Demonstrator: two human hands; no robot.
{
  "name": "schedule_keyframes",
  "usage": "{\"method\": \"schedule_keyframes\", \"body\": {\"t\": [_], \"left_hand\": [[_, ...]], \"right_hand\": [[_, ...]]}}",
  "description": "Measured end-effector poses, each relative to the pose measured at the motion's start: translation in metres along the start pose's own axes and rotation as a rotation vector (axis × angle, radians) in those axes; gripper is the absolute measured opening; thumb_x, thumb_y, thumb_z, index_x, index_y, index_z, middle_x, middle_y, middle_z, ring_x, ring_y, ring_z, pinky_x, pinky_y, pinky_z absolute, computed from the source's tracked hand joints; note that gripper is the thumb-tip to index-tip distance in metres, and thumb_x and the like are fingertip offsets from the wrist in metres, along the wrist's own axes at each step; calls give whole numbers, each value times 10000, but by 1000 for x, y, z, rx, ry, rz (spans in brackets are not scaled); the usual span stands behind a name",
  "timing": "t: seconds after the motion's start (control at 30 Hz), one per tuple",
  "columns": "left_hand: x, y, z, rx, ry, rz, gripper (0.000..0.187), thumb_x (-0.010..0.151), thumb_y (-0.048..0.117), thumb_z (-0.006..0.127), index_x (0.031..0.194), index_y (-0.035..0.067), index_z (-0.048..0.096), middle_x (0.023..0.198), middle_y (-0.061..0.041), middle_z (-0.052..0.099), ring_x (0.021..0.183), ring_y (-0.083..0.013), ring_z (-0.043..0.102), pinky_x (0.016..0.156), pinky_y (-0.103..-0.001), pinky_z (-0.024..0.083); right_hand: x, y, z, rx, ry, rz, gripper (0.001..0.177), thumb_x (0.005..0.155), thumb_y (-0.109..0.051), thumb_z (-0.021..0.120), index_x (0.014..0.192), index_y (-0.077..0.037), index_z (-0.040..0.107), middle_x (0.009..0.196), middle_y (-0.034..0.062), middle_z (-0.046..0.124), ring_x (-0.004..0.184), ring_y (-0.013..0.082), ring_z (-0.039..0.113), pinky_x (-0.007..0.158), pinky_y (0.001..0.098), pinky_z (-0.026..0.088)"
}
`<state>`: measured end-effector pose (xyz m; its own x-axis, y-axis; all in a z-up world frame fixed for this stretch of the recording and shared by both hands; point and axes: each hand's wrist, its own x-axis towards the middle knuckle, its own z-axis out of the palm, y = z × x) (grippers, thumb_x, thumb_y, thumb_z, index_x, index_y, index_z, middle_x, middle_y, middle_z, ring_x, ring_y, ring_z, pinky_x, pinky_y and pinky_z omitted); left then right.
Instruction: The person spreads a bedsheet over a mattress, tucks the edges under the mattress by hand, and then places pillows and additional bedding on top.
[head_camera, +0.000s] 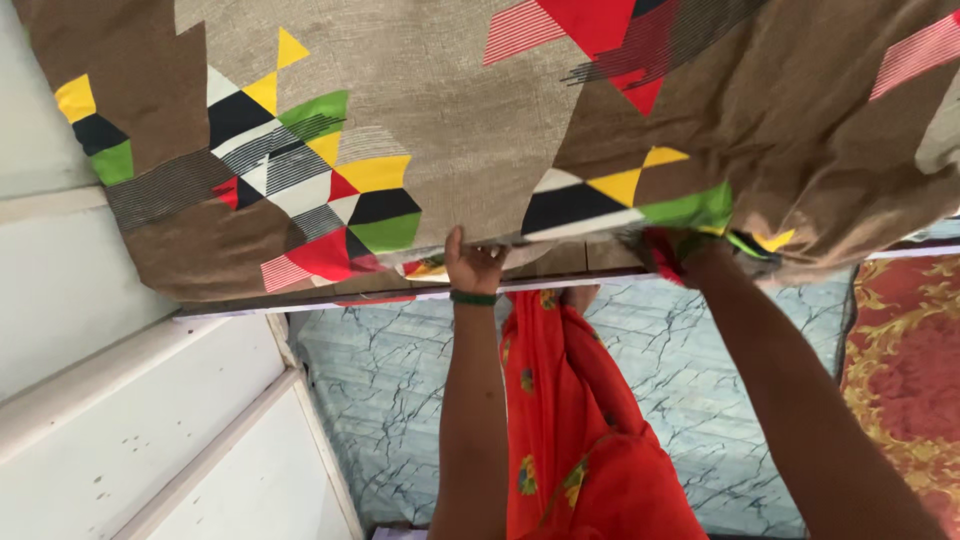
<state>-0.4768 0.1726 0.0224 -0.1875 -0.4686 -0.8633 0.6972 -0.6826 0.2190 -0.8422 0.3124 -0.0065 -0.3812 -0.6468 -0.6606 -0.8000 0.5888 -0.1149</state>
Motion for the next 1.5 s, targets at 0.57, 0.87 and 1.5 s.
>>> {"method": "schedule_keyframes", "body": {"t": [0.57,0.87,1.5], "left_hand": [[-15,31,16,2762,-85,-352,995,810,797,642,1509,112,465,1551,-147,491,1466,-335,420,1225,-557,247],[-50,21,-32,2826,-511,431,827,867,555,631,1566,219,343,1469,-178,505,1319,-509,437,1123,-665,279],[10,-43,-17,2519,263,-189,666,991,592,396,1537,212,414,1664,-145,259,1534,-416,206,1194,-642,206]], "right_hand": [[-20,56,7,-170,20,114,771,916,-604,492,1537,-153,426,1584,139,418,1428,332,426,1117,484,399],[-20,68,18,-17,-216,391,832,927,-658,437,1609,-191,342,1681,102,316,1521,296,345,1177,454,383],[-53,73,-21,-1978,-590,-306,779,948,-761,243,1617,-362,257,1738,-26,173,1602,319,113,1231,678,145]]}}
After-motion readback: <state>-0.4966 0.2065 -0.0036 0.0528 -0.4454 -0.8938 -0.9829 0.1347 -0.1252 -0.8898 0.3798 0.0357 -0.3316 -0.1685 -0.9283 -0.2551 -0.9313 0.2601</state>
